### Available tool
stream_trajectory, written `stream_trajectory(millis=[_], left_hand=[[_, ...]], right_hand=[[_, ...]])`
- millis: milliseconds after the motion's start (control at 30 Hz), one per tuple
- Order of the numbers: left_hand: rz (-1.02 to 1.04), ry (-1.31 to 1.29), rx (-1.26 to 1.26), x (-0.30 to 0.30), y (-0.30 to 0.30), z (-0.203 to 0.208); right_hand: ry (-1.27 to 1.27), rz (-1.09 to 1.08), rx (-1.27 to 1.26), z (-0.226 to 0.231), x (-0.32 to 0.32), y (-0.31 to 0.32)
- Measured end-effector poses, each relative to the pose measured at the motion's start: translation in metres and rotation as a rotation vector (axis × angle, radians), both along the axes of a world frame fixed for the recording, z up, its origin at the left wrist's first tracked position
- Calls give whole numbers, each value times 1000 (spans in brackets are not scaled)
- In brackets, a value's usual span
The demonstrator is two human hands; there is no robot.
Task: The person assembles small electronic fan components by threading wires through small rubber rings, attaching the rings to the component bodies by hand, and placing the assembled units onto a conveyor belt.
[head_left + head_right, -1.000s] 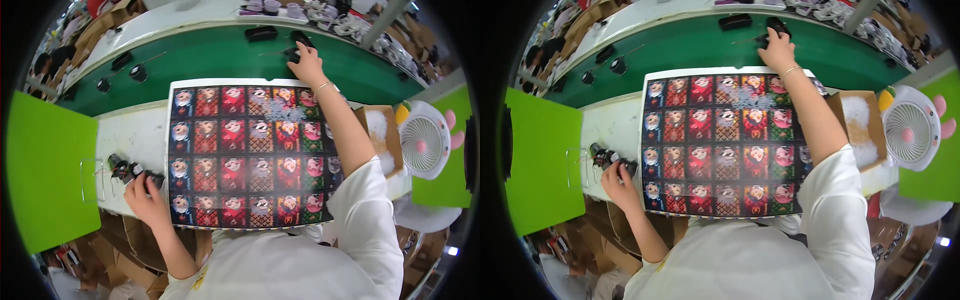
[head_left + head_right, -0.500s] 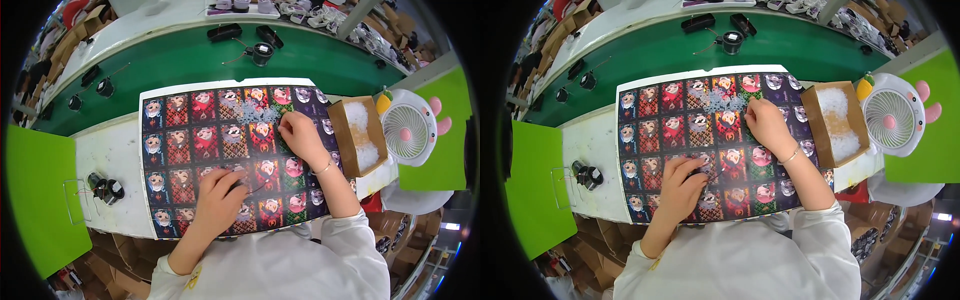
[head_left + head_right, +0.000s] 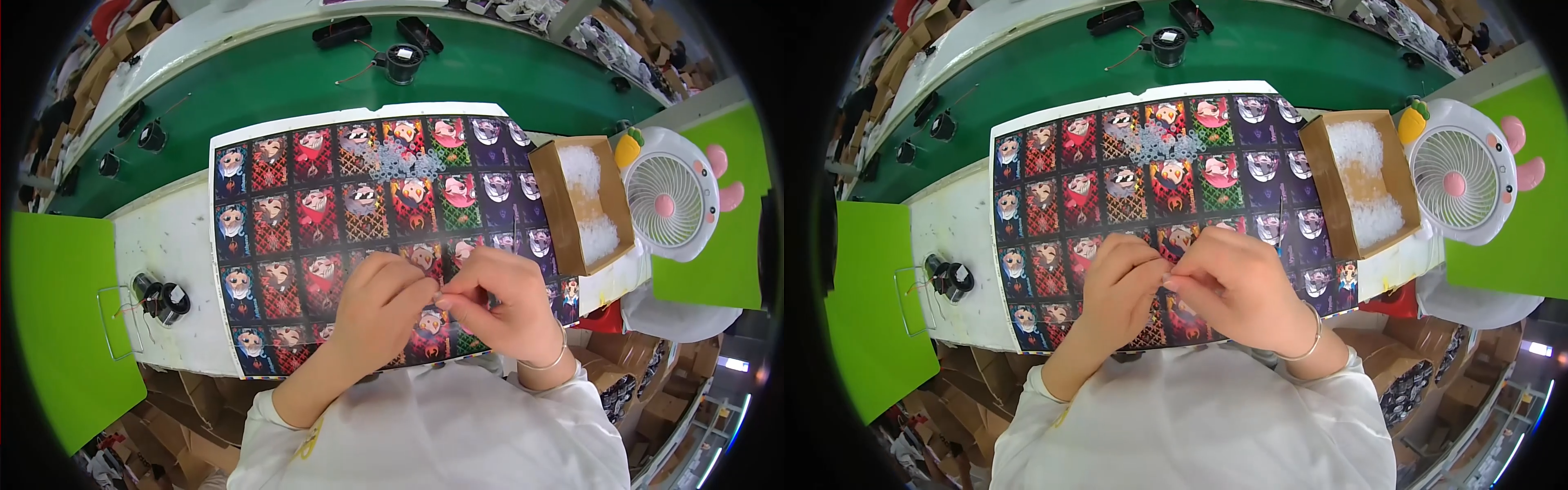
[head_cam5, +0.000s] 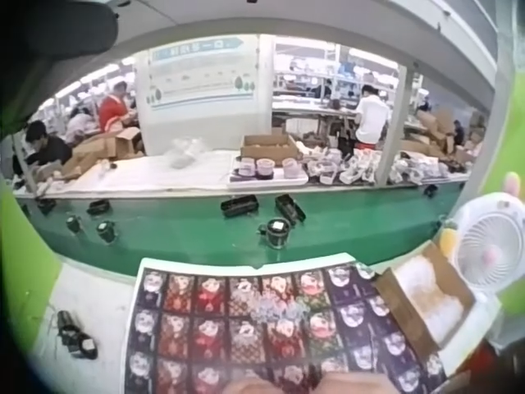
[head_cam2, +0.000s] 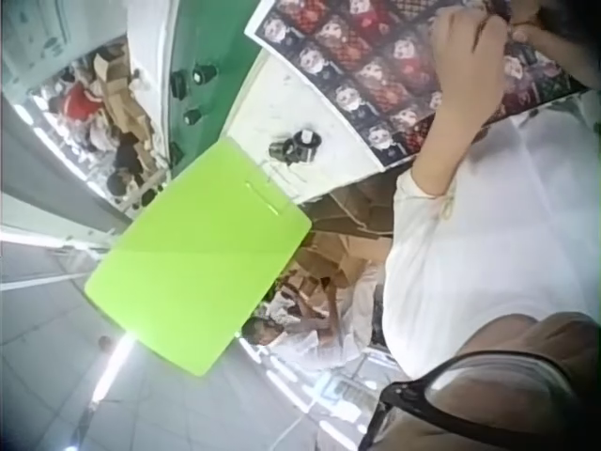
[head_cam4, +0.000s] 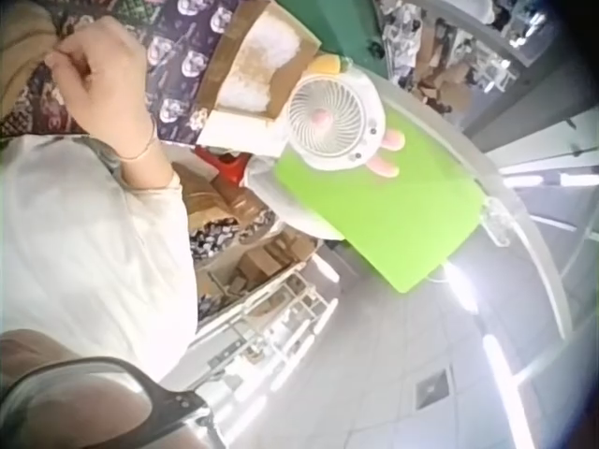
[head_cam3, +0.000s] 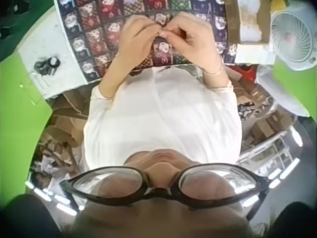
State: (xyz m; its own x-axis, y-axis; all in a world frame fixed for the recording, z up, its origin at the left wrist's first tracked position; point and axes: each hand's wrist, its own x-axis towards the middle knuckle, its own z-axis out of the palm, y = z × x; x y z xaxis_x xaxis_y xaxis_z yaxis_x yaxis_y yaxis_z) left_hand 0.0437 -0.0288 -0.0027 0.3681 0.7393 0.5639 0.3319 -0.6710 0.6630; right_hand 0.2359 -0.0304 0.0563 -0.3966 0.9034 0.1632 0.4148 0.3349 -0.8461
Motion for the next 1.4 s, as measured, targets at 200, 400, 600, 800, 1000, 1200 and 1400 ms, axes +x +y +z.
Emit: stream_trajectory(millis=[200,400,600,800,1000,1200,1400], left_hand=[[-17,76,88,1,-2,-5],[-16,69,228,3,-1,-17],[-68,5,-462,-7,3,-31],[-45,-73,-545,23,-14,-38],[2,-177,-578,37,-16,-48],[18,-196,-561,39,-14,-45],[-21,-160,-554,39,-12,-47]], right_hand=[[120,-41,-115,-9,2,-4],[2,-4,111,-17,4,-6],[701,-387,-472,-57,8,-8],[1013,-488,-648,-73,-7,-17],[138,-353,-103,-66,-4,-19],[-87,-222,101,-62,4,-19],[-101,-180,181,-61,7,-19]])
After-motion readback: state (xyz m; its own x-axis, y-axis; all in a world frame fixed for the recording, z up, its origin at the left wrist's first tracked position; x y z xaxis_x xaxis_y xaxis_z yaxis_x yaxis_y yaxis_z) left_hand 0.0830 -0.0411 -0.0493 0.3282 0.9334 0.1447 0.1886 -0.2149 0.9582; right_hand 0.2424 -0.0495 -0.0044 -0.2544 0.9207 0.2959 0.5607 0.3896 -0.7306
